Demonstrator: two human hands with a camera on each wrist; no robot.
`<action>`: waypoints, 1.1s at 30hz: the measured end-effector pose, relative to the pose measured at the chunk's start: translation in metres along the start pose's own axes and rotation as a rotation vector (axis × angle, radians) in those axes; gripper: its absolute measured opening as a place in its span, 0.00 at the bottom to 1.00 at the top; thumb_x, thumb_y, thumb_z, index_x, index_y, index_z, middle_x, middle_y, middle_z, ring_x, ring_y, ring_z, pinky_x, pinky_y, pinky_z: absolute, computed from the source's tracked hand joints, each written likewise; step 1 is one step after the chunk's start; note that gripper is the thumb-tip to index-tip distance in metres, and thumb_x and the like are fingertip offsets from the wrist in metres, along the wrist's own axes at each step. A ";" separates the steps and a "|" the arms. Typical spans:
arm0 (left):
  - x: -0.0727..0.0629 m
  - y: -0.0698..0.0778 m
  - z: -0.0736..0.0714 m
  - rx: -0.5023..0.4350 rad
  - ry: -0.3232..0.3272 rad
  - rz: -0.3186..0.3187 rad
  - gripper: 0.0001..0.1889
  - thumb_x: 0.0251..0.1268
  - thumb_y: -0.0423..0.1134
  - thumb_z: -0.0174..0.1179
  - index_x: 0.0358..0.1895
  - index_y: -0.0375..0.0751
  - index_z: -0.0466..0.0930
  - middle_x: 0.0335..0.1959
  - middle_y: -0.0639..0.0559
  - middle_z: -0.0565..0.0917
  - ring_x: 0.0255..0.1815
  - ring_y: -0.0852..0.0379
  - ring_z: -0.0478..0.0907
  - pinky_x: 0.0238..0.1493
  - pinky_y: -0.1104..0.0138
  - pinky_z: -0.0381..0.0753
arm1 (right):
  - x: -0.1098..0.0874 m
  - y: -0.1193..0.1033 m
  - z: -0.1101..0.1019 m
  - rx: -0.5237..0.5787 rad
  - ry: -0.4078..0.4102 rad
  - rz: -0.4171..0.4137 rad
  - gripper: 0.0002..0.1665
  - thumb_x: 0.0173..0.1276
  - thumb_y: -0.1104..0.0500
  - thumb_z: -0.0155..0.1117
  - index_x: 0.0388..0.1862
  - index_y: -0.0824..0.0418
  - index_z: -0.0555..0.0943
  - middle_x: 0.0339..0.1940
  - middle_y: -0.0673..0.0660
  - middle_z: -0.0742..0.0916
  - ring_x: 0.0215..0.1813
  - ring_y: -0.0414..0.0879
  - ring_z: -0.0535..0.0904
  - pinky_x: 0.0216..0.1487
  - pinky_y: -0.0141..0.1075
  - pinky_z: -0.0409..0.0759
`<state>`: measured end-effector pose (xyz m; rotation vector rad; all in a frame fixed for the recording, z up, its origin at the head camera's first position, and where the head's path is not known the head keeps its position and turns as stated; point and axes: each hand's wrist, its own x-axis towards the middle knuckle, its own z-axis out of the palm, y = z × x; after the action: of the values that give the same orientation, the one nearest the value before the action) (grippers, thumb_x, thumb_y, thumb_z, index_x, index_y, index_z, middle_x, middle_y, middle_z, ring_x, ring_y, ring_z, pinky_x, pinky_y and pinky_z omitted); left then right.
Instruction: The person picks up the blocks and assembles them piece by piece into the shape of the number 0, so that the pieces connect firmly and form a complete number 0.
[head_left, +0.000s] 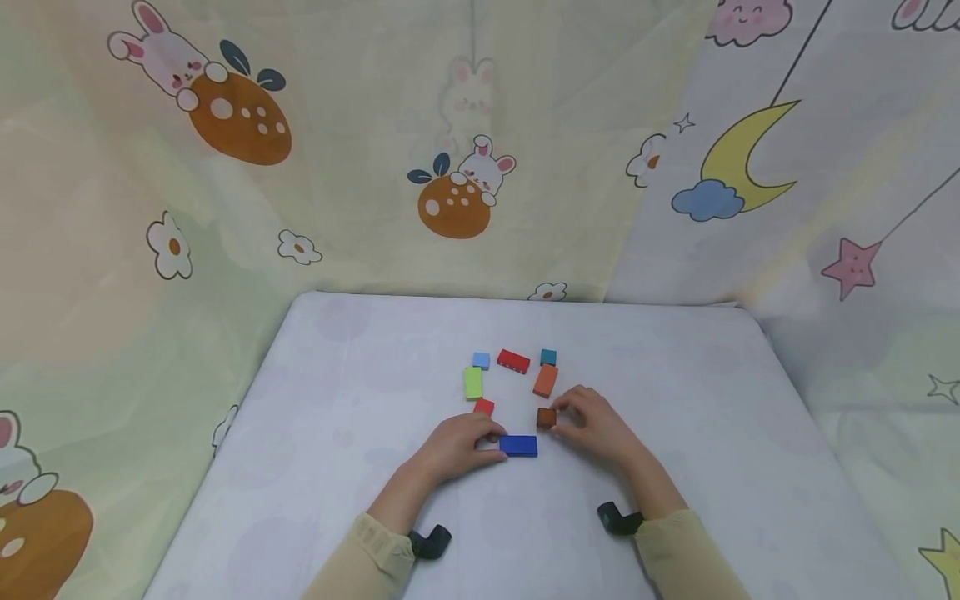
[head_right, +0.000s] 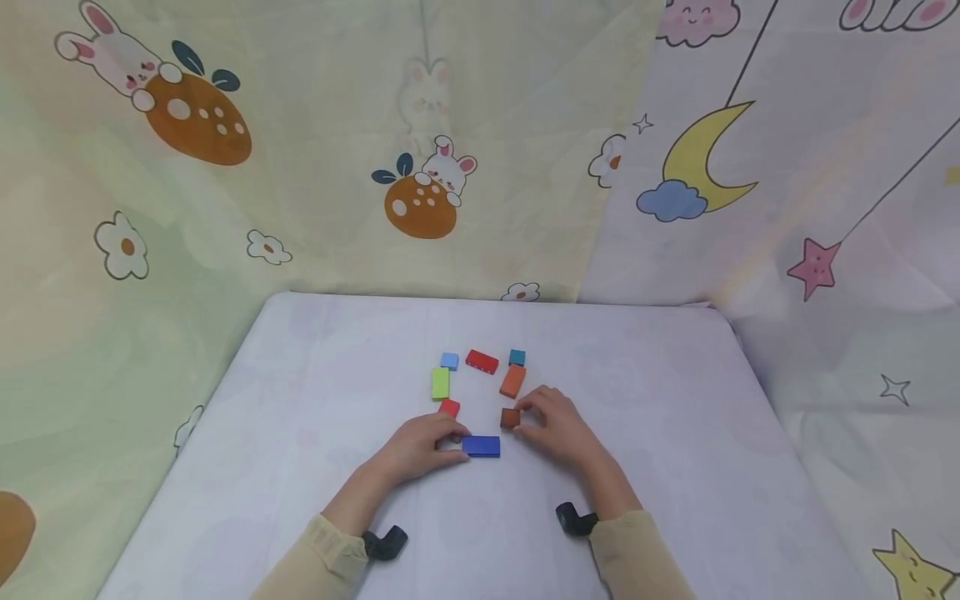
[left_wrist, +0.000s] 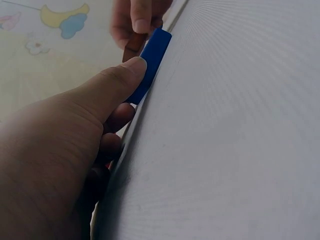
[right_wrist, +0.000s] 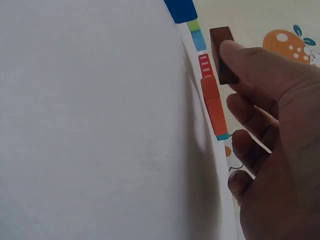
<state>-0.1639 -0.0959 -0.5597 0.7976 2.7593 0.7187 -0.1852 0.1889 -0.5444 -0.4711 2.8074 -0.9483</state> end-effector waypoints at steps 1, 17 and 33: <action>0.000 0.000 0.000 0.000 0.001 0.000 0.21 0.61 0.62 0.63 0.56 0.63 0.81 0.43 0.69 0.82 0.45 0.69 0.76 0.52 0.65 0.80 | -0.001 0.000 0.001 0.008 0.002 0.009 0.19 0.60 0.50 0.74 0.50 0.43 0.80 0.49 0.45 0.81 0.57 0.45 0.74 0.61 0.48 0.78; -0.001 0.000 0.000 -0.012 0.004 -0.013 0.21 0.61 0.62 0.63 0.55 0.63 0.81 0.44 0.69 0.82 0.46 0.69 0.76 0.52 0.65 0.81 | -0.013 0.003 0.021 -0.087 0.108 -0.047 0.18 0.57 0.49 0.76 0.45 0.43 0.80 0.46 0.43 0.82 0.52 0.43 0.74 0.57 0.47 0.75; -0.001 -0.003 0.003 -0.005 0.018 0.019 0.22 0.62 0.64 0.61 0.57 0.65 0.80 0.44 0.70 0.81 0.46 0.70 0.75 0.52 0.67 0.80 | -0.016 0.005 0.025 -0.105 0.130 -0.069 0.19 0.57 0.48 0.76 0.46 0.43 0.80 0.45 0.42 0.82 0.52 0.42 0.73 0.56 0.45 0.74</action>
<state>-0.1641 -0.0976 -0.5638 0.8217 2.7690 0.7392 -0.1658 0.1841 -0.5666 -0.5418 2.9876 -0.8781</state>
